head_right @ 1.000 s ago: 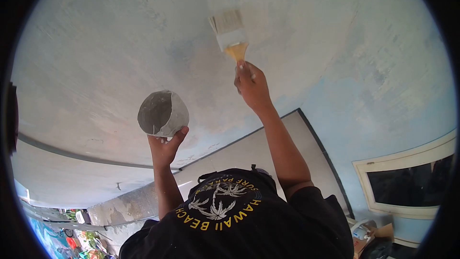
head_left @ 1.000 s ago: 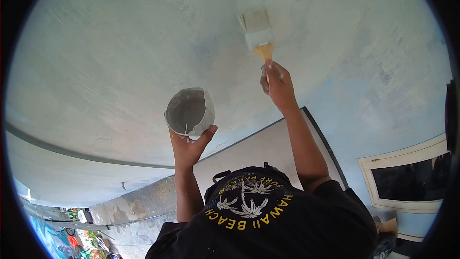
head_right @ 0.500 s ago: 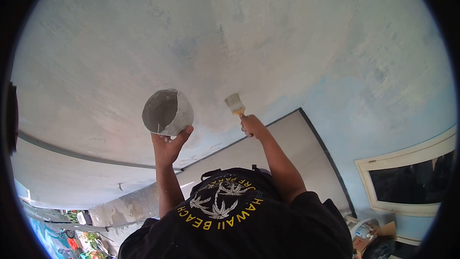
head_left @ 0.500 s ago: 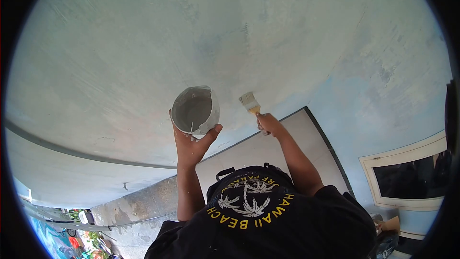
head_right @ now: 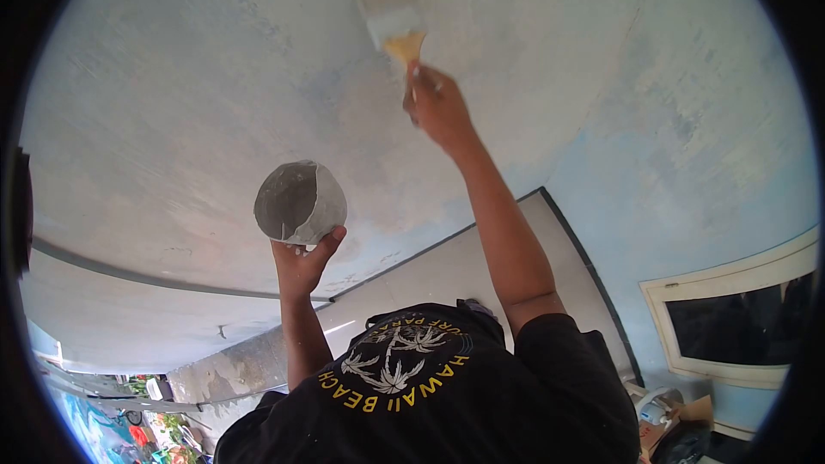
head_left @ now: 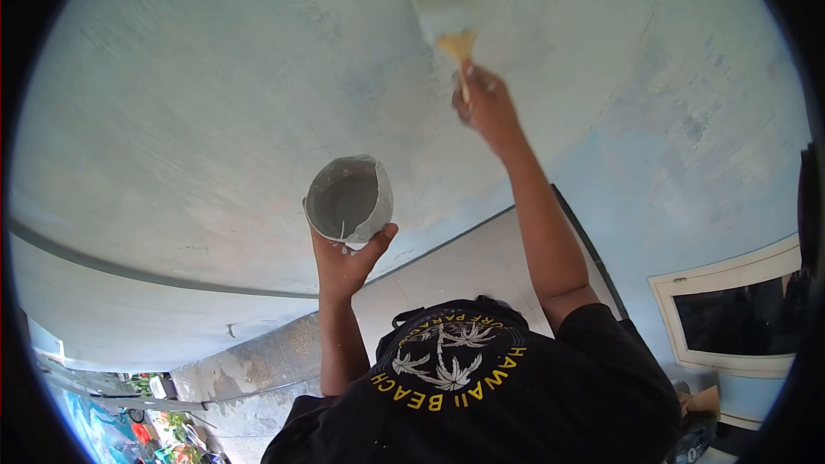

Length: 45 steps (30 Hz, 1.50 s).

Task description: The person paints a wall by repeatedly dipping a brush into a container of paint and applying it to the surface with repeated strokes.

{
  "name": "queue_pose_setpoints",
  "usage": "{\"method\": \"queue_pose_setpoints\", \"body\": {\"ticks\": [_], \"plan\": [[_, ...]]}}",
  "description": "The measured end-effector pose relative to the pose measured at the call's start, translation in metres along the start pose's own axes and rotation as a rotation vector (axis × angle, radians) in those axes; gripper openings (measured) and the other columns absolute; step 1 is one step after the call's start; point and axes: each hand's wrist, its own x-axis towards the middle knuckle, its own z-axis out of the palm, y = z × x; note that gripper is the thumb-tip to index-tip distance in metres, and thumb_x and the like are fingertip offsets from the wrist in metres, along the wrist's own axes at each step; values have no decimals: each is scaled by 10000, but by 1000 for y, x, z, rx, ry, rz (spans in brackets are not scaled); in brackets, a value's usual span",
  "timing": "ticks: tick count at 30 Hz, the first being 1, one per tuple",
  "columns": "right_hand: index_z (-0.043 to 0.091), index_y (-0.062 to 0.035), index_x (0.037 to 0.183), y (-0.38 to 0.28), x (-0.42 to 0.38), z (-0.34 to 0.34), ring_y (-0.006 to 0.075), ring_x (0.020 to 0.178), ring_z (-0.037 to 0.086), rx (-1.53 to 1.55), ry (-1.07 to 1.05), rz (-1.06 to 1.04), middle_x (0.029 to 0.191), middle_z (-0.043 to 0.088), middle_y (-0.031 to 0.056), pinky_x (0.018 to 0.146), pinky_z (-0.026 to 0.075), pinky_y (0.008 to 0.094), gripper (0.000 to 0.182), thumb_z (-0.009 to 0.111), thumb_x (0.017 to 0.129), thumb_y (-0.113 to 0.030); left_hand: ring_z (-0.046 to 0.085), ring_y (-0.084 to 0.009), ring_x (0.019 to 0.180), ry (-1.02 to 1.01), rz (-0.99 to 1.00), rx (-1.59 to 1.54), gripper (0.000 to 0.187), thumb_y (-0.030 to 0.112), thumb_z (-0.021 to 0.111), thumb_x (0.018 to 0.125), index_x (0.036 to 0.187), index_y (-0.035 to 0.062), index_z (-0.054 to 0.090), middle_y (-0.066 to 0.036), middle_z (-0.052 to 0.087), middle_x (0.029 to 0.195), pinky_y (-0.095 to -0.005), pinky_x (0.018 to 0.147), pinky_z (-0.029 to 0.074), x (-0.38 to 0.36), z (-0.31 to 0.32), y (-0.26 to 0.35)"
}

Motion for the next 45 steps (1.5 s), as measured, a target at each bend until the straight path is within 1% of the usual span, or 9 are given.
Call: {"method": "queue_pose_setpoints", "body": {"ticks": [6, 9, 11, 14, 23, 25, 29, 34, 45], "plan": [[573, -9, 893, 233, -62, -21, 458, 728, 564, -530, 100, 122, 746, 588, 242, 651, 457, 458, 358, 440, 1013, -319, 559, -209, 1105, 88, -8, 29, 747, 123, 849, 692, 1295, 1, 427, -124, 561, 1206, -353, 930, 467, -8, 3, -6], [580, 3, 874, 269, -95, -46, 403, 650, 588, -652, 51, 239, 710, 606, 210, 600, 458, 448, 418, 438, 1012, -365, 559, -213, 1116, 104, -18, 17, 749, 122, 847, 693, 1303, 0, 430, -125, 563, 1215, -355, 930, 469, -12, 6, -4], [568, -25, 821, 277, -101, -68, 140, 531, 518, -466, -98, 891, 621, 538, 58, 466, 379, 326, 417, 442, 1012, -373, 560, -211, 1111, 59, -41, 44, 754, 119, 845, 695, 1305, 1, 418, -124, 561, 1213, -350, 923, 471, -11, 7, 2], [558, -39, 794, 246, -90, -74, 119, 503, 463, -383, -179, 1059, 626, 522, 38, 418, 322, 314, 375, 472, 999, -341, 569, -202, 1088, 123, 3, -2, 723, 119, 844, 695, 1285, -1, 443, -123, 576, 1188, -346, 914, 472, -14, 15, 2], [502, -79, 774, -29, -27, -35, 69, 455, 328, 111, -153, 451, 549, 403, -24, 424, 258, 241, 332, 477, 1012, -309, 566, -204, 1087, 121, -16, -24, 732, 125, 847, 692, 1287, 7, 438, -121, 567, 1197, -350, 910, 472, -11, 30, 11], [497, -88, 786, -45, -14, -22, 65, 463, 347, 63, -70, 6, 559, 415, -28, 434, 283, 235, 335, 463, 1021, -323, 567, -203, 1086, 130, -21, -17, 723, 124, 847, 691, 1280, 6, 445, -119, 569, 1193, -348, 910, 472, -12, 33, 5], [507, -84, 796, 21, 21, -11, 95, 489, 441, -32, -66, -14, 583, 472, -5, 476, 374, 266, 339, 438, 1029, -321, 568, -204, 1086, 115, 8, 15, 718, 122, 846, 692, 1277, 6, 445, -115, 569, 1190, -342, 914, 472, -13, 36, 4], [560, -27, 933, 196, -34, -11, 434, 665, 603, -478, 71, -3, 692, 607, 215, 582, 461, 453, 279, 443, 1011, -268, 566, -201, 1093, 163, -34, 23, 719, 121, 846, 692, 1275, 6, 441, -117, 569, 1193, -339, 911, 475, -16, 36, 1], [573, -13, 919, 280, -94, -48, 422, 644, 634, -800, 43, 59, 681, 622, 232, 569, 487, 491, 406, 409, 1019, -370, 571, -206, 1098, 190, 8, 39, 718, 121, 847, 690, 1280, 5, 454, -122, 579, 1192, -350, 920, 473, -33, 31, 14]]}}
